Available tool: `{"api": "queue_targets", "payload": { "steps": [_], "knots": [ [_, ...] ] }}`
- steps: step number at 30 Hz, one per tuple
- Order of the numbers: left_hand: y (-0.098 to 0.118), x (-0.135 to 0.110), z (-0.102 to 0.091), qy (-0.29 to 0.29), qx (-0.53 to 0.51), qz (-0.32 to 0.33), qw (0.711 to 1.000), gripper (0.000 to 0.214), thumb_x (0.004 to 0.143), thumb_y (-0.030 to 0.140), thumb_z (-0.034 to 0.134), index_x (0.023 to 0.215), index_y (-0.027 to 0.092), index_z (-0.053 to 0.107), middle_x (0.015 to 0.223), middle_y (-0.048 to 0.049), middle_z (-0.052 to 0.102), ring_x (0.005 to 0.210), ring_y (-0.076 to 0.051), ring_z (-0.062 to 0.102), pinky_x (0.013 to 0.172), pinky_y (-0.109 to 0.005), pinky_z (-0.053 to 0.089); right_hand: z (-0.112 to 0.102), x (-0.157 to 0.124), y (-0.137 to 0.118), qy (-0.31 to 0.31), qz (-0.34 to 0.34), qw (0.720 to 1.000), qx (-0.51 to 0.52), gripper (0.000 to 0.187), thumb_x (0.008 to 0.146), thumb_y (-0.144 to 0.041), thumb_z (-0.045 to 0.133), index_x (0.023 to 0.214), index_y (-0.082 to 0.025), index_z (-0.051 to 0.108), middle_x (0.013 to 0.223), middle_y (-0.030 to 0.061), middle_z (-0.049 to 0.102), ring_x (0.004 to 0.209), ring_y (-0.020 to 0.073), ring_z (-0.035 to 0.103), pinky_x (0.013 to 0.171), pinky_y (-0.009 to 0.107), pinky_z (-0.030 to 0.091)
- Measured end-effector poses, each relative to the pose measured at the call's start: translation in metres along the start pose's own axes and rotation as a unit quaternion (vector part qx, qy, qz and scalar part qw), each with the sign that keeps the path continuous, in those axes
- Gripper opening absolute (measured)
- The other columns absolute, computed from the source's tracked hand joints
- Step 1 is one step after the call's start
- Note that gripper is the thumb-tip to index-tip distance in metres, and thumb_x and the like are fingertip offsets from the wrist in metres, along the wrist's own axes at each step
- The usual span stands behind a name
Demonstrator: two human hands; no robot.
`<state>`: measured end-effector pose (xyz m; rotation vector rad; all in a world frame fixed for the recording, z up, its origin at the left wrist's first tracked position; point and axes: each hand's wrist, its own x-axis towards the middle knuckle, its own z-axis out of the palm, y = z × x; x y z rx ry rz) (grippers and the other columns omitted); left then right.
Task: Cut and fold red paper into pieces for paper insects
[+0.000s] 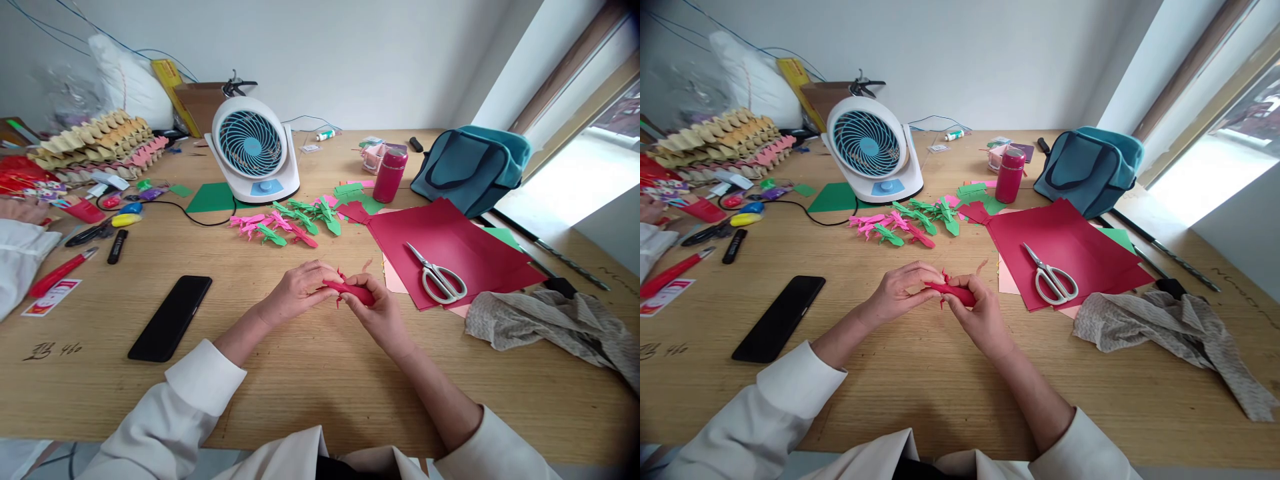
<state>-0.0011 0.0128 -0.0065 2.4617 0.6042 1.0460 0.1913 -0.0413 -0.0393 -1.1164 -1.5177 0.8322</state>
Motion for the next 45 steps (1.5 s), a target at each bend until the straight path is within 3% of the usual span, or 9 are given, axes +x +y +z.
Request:
{"api": "queue_targets", "payload": {
  "steps": [7, 15, 37, 45],
  "knots": [
    [0.003, 0.002, -0.002, 0.013, -0.003, -0.011, 1.000, 0.013, 0.089, 0.019, 0.062, 0.101, 0.020, 0.067, 0.101, -0.0059, 0.070, 0.099, -0.017, 0.064, 0.088, -0.030, 0.052, -0.003, 0.004, -0.004, -0.004, 0.010, 0.999, 0.036, 0.017, 0.086, -0.031, 0.066, 0.101, -0.023, 0.065, 0.099, 0.0048, 0.064, 0.095, 0.0199, 0.061, 0.087, 0.034, 0.049],
    [0.003, 0.003, -0.007, -0.010, -0.001, 0.008, 1.000, 0.014, 0.088, 0.019, 0.064, 0.101, 0.020, 0.067, 0.098, -0.0052, 0.070, 0.098, -0.016, 0.064, 0.086, -0.027, 0.051, 0.000, 0.003, -0.001, -0.004, 0.086, 0.985, 0.152, 0.025, 0.080, -0.040, 0.073, 0.093, -0.022, 0.063, 0.084, 0.0015, 0.067, 0.074, 0.0159, 0.065, 0.071, 0.029, 0.054],
    [0.006, 0.003, 0.000, 0.009, -0.059, -0.076, 0.995, 0.011, 0.087, 0.022, 0.066, 0.098, 0.019, 0.068, 0.097, -0.0057, 0.069, 0.094, -0.017, 0.065, 0.086, -0.030, 0.050, 0.005, -0.001, 0.001, 0.034, -0.004, 0.999, 0.018, 0.012, 0.087, -0.031, 0.066, 0.094, -0.022, 0.064, 0.091, 0.0040, 0.063, 0.085, 0.0187, 0.060, 0.077, 0.032, 0.050],
    [0.003, 0.002, 0.000, -0.012, -0.065, -0.069, 0.995, 0.014, 0.086, 0.024, 0.068, 0.099, 0.019, 0.068, 0.097, -0.0051, 0.071, 0.094, -0.017, 0.065, 0.085, -0.030, 0.050, 0.006, -0.003, 0.007, 0.003, 0.020, 0.999, 0.045, 0.016, 0.087, -0.037, 0.065, 0.095, -0.022, 0.064, 0.091, 0.0045, 0.064, 0.084, 0.0190, 0.062, 0.075, 0.032, 0.052]
  ]
}}
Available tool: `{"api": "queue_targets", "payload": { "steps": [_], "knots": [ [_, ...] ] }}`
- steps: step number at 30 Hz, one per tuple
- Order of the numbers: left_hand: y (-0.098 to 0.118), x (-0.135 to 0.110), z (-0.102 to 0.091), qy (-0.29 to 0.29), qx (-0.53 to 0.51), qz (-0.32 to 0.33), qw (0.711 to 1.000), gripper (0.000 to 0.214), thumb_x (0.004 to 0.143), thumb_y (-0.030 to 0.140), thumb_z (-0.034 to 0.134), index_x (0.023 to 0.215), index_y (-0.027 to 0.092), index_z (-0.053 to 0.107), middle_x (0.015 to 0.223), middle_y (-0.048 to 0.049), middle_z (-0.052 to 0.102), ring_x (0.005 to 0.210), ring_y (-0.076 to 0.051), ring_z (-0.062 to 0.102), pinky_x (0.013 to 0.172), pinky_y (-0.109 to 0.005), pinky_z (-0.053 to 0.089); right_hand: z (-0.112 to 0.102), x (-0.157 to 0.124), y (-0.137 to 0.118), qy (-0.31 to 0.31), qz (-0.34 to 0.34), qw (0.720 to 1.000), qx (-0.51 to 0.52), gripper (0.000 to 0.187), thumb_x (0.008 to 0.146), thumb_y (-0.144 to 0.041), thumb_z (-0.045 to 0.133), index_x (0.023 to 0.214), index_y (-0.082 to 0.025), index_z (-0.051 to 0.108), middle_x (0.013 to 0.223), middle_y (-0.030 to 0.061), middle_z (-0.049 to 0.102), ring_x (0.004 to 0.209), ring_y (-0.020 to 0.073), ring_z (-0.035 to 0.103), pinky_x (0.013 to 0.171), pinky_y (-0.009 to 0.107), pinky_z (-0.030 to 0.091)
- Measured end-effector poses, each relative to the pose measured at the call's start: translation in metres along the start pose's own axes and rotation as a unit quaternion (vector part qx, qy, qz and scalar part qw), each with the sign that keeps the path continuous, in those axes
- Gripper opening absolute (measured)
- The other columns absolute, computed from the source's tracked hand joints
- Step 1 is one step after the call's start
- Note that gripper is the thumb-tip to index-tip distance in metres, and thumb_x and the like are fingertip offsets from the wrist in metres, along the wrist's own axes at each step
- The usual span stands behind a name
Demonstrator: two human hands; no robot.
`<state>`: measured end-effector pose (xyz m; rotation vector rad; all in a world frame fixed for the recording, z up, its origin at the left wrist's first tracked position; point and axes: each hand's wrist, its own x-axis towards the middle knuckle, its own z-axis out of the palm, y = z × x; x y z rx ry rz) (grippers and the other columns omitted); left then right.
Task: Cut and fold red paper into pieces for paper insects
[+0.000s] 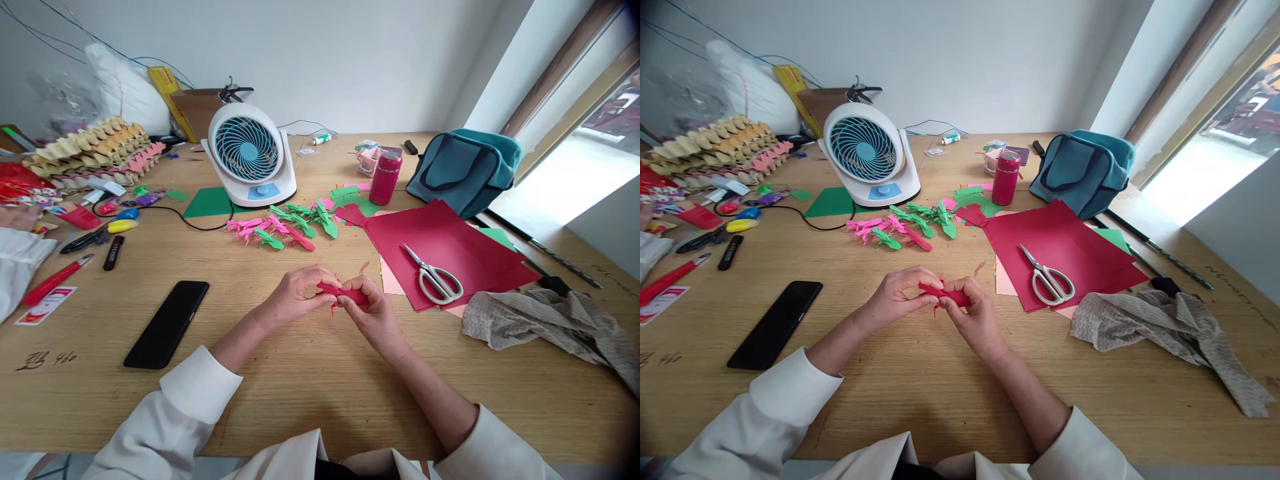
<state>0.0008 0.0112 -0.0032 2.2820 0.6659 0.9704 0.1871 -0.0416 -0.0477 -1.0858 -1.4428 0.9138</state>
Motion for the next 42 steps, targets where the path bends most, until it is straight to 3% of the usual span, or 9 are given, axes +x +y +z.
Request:
{"api": "queue_targets", "payload": {
  "steps": [7, 12, 16, 23, 31, 42],
  "knots": [
    [-0.002, 0.001, -0.003, 0.020, 0.118, 0.012, 0.993, 0.017, 0.083, 0.030, 0.071, 0.099, 0.024, 0.071, 0.091, -0.0016, 0.073, 0.092, -0.020, 0.056, 0.090, -0.037, 0.046, 0.002, 0.002, -0.001, 0.001, 0.027, 0.999, 0.026, 0.022, 0.084, -0.041, 0.067, 0.094, -0.022, 0.062, 0.090, 0.0038, 0.066, 0.081, 0.0184, 0.064, 0.076, 0.032, 0.054],
    [-0.005, 0.000, -0.003, 0.014, 0.147, 0.003, 0.989, 0.020, 0.081, 0.031, 0.073, 0.100, 0.025, 0.071, 0.093, -0.0023, 0.073, 0.109, -0.024, 0.053, 0.101, -0.043, 0.039, 0.003, 0.003, 0.000, -0.007, 0.045, 0.996, 0.078, 0.027, 0.084, -0.044, 0.067, 0.097, -0.021, 0.062, 0.093, 0.0043, 0.066, 0.083, 0.0175, 0.065, 0.078, 0.032, 0.055],
    [-0.004, 0.001, -0.005, 0.004, 0.159, -0.007, 0.987, 0.020, 0.080, 0.028, 0.074, 0.099, 0.024, 0.070, 0.099, -0.0035, 0.070, 0.112, -0.024, 0.054, 0.103, -0.044, 0.036, 0.000, 0.004, 0.002, -0.013, 0.055, 0.993, 0.105, 0.029, 0.087, -0.048, 0.062, 0.098, -0.021, 0.061, 0.094, 0.0051, 0.066, 0.086, 0.0182, 0.065, 0.077, 0.033, 0.055],
    [-0.012, 0.000, -0.001, -0.013, 0.188, 0.001, 0.982, 0.018, 0.080, 0.025, 0.072, 0.098, 0.024, 0.070, 0.097, -0.0036, 0.070, 0.109, -0.024, 0.055, 0.103, -0.045, 0.035, -0.011, 0.007, -0.001, -0.012, 0.056, 0.998, -0.010, 0.030, 0.094, -0.049, 0.050, 0.103, -0.022, 0.060, 0.101, 0.0059, 0.069, 0.094, 0.0209, 0.065, 0.080, 0.033, 0.052],
    [-0.021, -0.005, 0.007, -0.075, 0.181, -0.003, 0.981, 0.018, 0.082, 0.024, 0.070, 0.100, 0.025, 0.067, 0.097, -0.0003, 0.072, 0.113, -0.022, 0.056, 0.112, -0.050, 0.020, -0.017, 0.012, -0.001, 0.025, 0.002, 0.993, -0.118, 0.026, 0.096, -0.041, 0.048, 0.099, -0.021, 0.063, 0.101, 0.0073, 0.068, 0.096, 0.0217, 0.063, 0.084, 0.035, 0.049],
    [-0.035, -0.009, 0.004, -0.078, 0.168, 0.011, 0.983, 0.044, 0.081, 0.032, 0.073, 0.123, 0.026, 0.062, 0.122, -0.0072, 0.067, 0.131, -0.026, 0.047, 0.113, -0.051, 0.025, -0.021, 0.015, 0.009, -0.015, -0.046, 0.971, -0.234, 0.013, 0.092, -0.029, 0.053, 0.092, -0.021, 0.063, 0.095, 0.0077, 0.068, 0.091, 0.0232, 0.063, 0.080, 0.037, 0.049]
  ]
}}
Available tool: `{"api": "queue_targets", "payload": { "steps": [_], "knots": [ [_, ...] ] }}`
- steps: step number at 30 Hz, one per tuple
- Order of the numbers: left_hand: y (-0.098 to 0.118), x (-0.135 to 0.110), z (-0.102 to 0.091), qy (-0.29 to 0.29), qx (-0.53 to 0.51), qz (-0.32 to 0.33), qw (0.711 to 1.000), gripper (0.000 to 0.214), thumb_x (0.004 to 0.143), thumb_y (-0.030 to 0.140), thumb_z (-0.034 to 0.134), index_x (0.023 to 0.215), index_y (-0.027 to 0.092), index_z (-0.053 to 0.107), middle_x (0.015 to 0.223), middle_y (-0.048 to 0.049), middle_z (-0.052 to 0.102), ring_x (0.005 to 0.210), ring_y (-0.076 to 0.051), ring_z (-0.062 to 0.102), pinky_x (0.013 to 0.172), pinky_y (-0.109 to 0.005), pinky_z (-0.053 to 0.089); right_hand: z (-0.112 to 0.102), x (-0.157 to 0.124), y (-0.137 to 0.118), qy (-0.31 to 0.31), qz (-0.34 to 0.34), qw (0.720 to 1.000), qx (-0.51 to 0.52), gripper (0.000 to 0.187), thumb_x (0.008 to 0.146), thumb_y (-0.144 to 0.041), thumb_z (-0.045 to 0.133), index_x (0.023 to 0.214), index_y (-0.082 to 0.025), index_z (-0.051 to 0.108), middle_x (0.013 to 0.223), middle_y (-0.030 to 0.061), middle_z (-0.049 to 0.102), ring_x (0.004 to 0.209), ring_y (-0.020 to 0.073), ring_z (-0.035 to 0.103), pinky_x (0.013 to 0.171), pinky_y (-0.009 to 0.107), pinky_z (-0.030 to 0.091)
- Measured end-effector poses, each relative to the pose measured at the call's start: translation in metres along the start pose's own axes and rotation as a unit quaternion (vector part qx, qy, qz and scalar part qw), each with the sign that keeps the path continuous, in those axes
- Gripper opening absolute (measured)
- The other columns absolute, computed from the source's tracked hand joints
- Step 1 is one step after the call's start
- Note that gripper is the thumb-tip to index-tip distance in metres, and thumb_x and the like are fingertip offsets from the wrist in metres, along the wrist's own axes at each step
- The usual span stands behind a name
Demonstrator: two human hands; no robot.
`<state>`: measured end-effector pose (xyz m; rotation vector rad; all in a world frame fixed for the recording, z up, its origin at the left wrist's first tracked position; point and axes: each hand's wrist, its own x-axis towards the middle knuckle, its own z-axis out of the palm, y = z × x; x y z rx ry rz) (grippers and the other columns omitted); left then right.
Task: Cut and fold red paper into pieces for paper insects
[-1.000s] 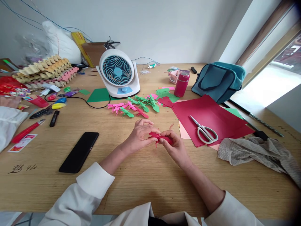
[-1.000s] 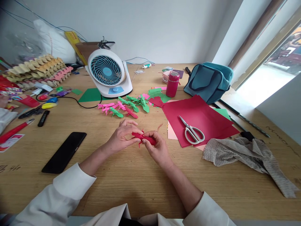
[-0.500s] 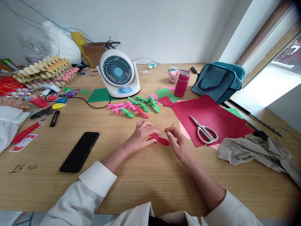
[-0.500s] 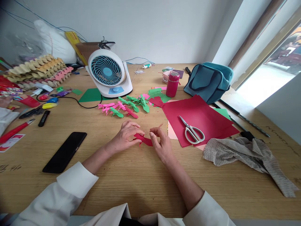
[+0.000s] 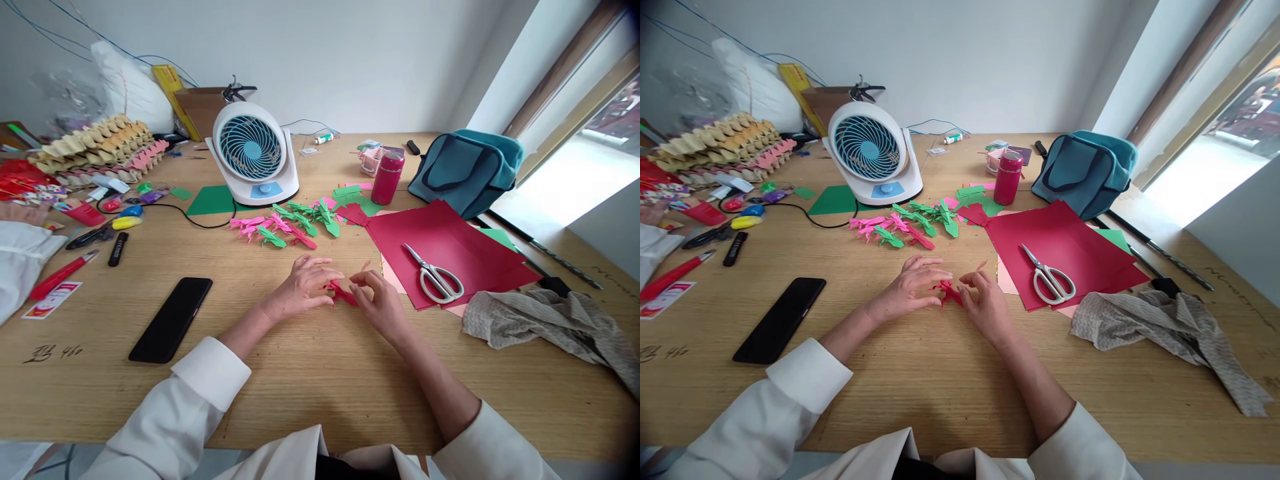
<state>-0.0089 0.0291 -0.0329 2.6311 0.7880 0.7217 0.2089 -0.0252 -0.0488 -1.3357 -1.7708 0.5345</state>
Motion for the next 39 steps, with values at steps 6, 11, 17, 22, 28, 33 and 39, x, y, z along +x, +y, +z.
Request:
{"api": "queue_targets", "payload": {
  "steps": [6, 11, 17, 22, 28, 33, 39],
  "knots": [
    [0.001, 0.002, -0.006, 0.032, -0.006, -0.024, 0.999, 0.040, 0.083, 0.035, 0.069, 0.121, 0.026, 0.062, 0.122, -0.0060, 0.067, 0.128, -0.026, 0.049, 0.110, -0.047, 0.033, -0.004, 0.001, 0.004, -0.034, 0.007, 0.999, -0.042, 0.011, 0.089, -0.023, 0.057, 0.096, -0.020, 0.065, 0.092, 0.0065, 0.066, 0.085, 0.0201, 0.063, 0.077, 0.033, 0.049],
    [0.003, 0.003, -0.004, 0.052, 0.010, -0.036, 0.998, 0.027, 0.086, 0.039, 0.065, 0.109, 0.025, 0.065, 0.113, -0.0049, 0.070, 0.121, -0.026, 0.054, 0.106, -0.044, 0.037, 0.002, -0.003, 0.007, -0.073, -0.001, 0.992, -0.107, 0.021, 0.084, -0.029, 0.067, 0.102, -0.019, 0.068, 0.097, 0.0077, 0.063, 0.089, 0.0213, 0.062, 0.078, 0.033, 0.049],
    [0.002, 0.000, -0.002, 0.076, 0.016, -0.033, 0.996, 0.019, 0.086, 0.037, 0.065, 0.098, 0.023, 0.064, 0.110, -0.0050, 0.069, 0.115, -0.024, 0.056, 0.103, -0.043, 0.038, 0.011, -0.004, 0.002, -0.088, -0.004, 0.984, -0.153, 0.021, 0.082, -0.029, 0.071, 0.101, -0.020, 0.069, 0.094, 0.0069, 0.061, 0.092, 0.0223, 0.060, 0.082, 0.034, 0.046],
    [0.001, -0.006, -0.002, 0.091, 0.029, -0.044, 0.994, 0.017, 0.086, 0.034, 0.065, 0.100, 0.023, 0.064, 0.112, -0.0052, 0.068, 0.116, -0.023, 0.055, 0.103, -0.042, 0.038, 0.014, -0.006, 0.002, -0.088, 0.004, 0.984, -0.154, 0.014, 0.082, -0.026, 0.069, 0.095, -0.021, 0.069, 0.091, 0.0061, 0.060, 0.090, 0.0211, 0.059, 0.080, 0.032, 0.045],
    [-0.002, -0.011, -0.002, 0.149, 0.030, -0.089, 0.984, 0.006, 0.087, 0.026, 0.062, 0.088, 0.021, 0.064, 0.102, -0.0054, 0.068, 0.106, -0.022, 0.058, 0.097, -0.041, 0.042, 0.016, -0.006, 0.004, -0.086, 0.015, 0.985, -0.150, 0.010, 0.082, -0.026, 0.068, 0.091, -0.021, 0.068, 0.090, 0.0049, 0.060, 0.086, 0.0199, 0.059, 0.079, 0.032, 0.044],
    [-0.011, -0.015, 0.002, 0.166, 0.034, -0.154, 0.973, 0.012, 0.089, 0.026, 0.058, 0.081, 0.020, 0.064, 0.083, -0.0033, 0.066, 0.088, -0.020, 0.059, 0.083, -0.036, 0.045, 0.016, -0.005, 0.004, -0.064, 0.012, 0.987, -0.145, 0.012, 0.080, -0.020, 0.067, 0.092, -0.020, 0.066, 0.091, 0.0048, 0.061, 0.087, 0.0199, 0.059, 0.078, 0.031, 0.044],
    [-0.006, -0.016, 0.002, 0.160, 0.035, -0.146, 0.976, 0.010, 0.090, 0.026, 0.059, 0.087, 0.021, 0.067, 0.090, -0.0033, 0.068, 0.091, -0.020, 0.059, 0.085, -0.036, 0.044, 0.014, -0.006, -0.001, -0.051, 0.019, 0.981, -0.184, 0.011, 0.082, -0.024, 0.068, 0.092, -0.020, 0.066, 0.093, 0.0066, 0.061, 0.089, 0.0216, 0.059, 0.078, 0.032, 0.044]
  ]
}}
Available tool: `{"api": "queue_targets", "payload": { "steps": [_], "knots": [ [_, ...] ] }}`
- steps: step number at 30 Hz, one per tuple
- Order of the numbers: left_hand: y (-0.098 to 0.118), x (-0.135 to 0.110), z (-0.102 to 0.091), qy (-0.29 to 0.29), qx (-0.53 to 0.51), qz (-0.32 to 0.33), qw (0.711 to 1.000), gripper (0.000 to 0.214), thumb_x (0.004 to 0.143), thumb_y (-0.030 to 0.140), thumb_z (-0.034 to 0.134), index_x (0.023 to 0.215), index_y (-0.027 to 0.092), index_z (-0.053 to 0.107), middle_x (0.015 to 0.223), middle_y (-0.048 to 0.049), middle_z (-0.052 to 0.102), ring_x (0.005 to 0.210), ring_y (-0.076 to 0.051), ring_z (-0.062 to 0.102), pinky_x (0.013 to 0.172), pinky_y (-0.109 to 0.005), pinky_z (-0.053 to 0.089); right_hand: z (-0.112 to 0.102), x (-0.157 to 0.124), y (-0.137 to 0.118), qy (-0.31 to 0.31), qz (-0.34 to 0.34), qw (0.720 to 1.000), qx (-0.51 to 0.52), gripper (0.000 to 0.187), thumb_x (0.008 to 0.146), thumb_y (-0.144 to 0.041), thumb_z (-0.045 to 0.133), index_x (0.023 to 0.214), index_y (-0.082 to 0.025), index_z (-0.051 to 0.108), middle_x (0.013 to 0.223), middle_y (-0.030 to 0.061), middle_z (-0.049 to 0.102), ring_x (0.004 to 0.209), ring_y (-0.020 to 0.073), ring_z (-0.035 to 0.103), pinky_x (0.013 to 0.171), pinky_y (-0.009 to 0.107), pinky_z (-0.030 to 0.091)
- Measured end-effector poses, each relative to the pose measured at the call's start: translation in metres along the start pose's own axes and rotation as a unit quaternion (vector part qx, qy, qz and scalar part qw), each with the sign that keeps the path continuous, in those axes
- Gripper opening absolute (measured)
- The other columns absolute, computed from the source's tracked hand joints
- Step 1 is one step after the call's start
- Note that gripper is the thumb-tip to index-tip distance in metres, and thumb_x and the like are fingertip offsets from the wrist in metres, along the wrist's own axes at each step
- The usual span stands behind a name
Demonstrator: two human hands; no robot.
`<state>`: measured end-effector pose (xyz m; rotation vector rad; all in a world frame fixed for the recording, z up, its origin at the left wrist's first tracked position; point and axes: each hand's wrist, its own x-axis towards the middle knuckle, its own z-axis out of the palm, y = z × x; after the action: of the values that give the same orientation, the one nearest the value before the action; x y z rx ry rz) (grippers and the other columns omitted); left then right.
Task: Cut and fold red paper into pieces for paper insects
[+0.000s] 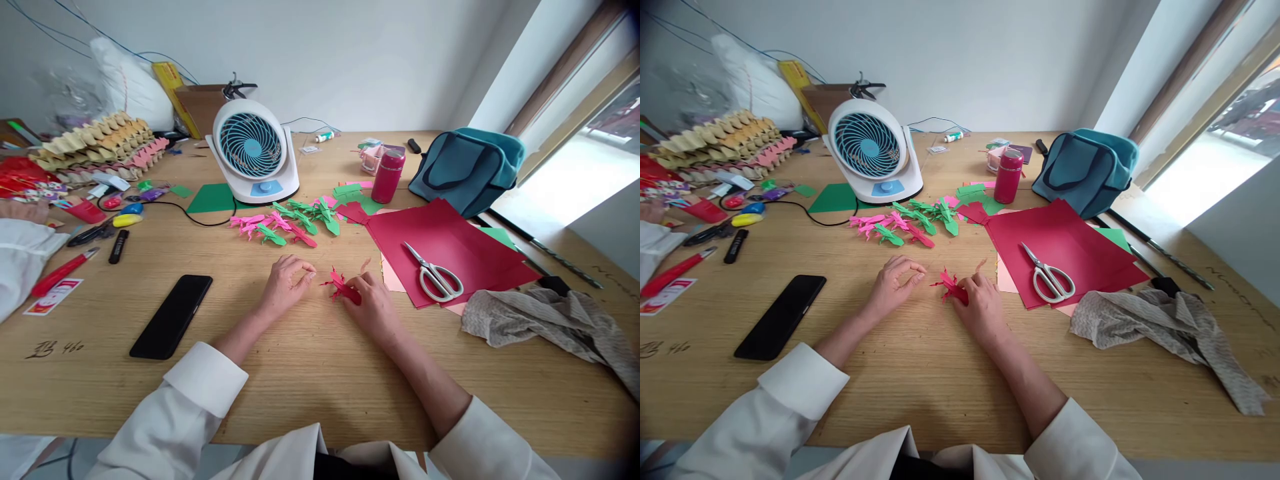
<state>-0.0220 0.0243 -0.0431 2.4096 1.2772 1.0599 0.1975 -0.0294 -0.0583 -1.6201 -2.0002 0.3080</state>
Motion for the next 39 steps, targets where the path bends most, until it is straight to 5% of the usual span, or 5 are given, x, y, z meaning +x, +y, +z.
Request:
{"api": "queue_targets", "payload": {
  "steps": [7, 15, 39],
  "knots": [
    [0.019, -0.002, 0.004, -0.062, 0.067, 0.115, 0.989, 0.023, 0.093, 0.027, 0.056, 0.112, 0.030, 0.069, 0.123, -0.0004, 0.068, 0.122, -0.023, 0.049, 0.104, -0.044, 0.033, -0.001, -0.001, -0.003, -0.013, -0.014, 1.000, -0.015, 0.010, 0.082, -0.023, 0.068, 0.092, -0.020, 0.066, 0.093, 0.0067, 0.061, 0.089, 0.0211, 0.059, 0.080, 0.031, 0.044],
    [0.017, 0.010, 0.010, -0.117, 0.097, 0.177, 0.972, 0.028, 0.095, 0.024, 0.052, 0.119, 0.031, 0.064, 0.124, -0.0017, 0.068, 0.129, -0.025, 0.046, 0.107, -0.050, 0.025, 0.002, 0.000, -0.003, -0.017, -0.018, 0.999, -0.025, 0.011, 0.083, -0.025, 0.069, 0.091, -0.020, 0.066, 0.092, 0.0067, 0.061, 0.090, 0.0222, 0.059, 0.080, 0.032, 0.044],
    [0.004, 0.004, 0.010, -0.163, 0.011, 0.112, 0.980, 0.006, 0.088, 0.030, 0.064, 0.092, 0.026, 0.068, 0.098, 0.0001, 0.073, 0.104, -0.019, 0.059, 0.104, -0.042, 0.024, 0.010, -0.003, -0.007, -0.015, -0.013, 0.999, 0.025, 0.011, 0.083, -0.028, 0.069, 0.093, -0.022, 0.066, 0.093, 0.0040, 0.060, 0.086, 0.0190, 0.059, 0.076, 0.029, 0.042]
  ]
}}
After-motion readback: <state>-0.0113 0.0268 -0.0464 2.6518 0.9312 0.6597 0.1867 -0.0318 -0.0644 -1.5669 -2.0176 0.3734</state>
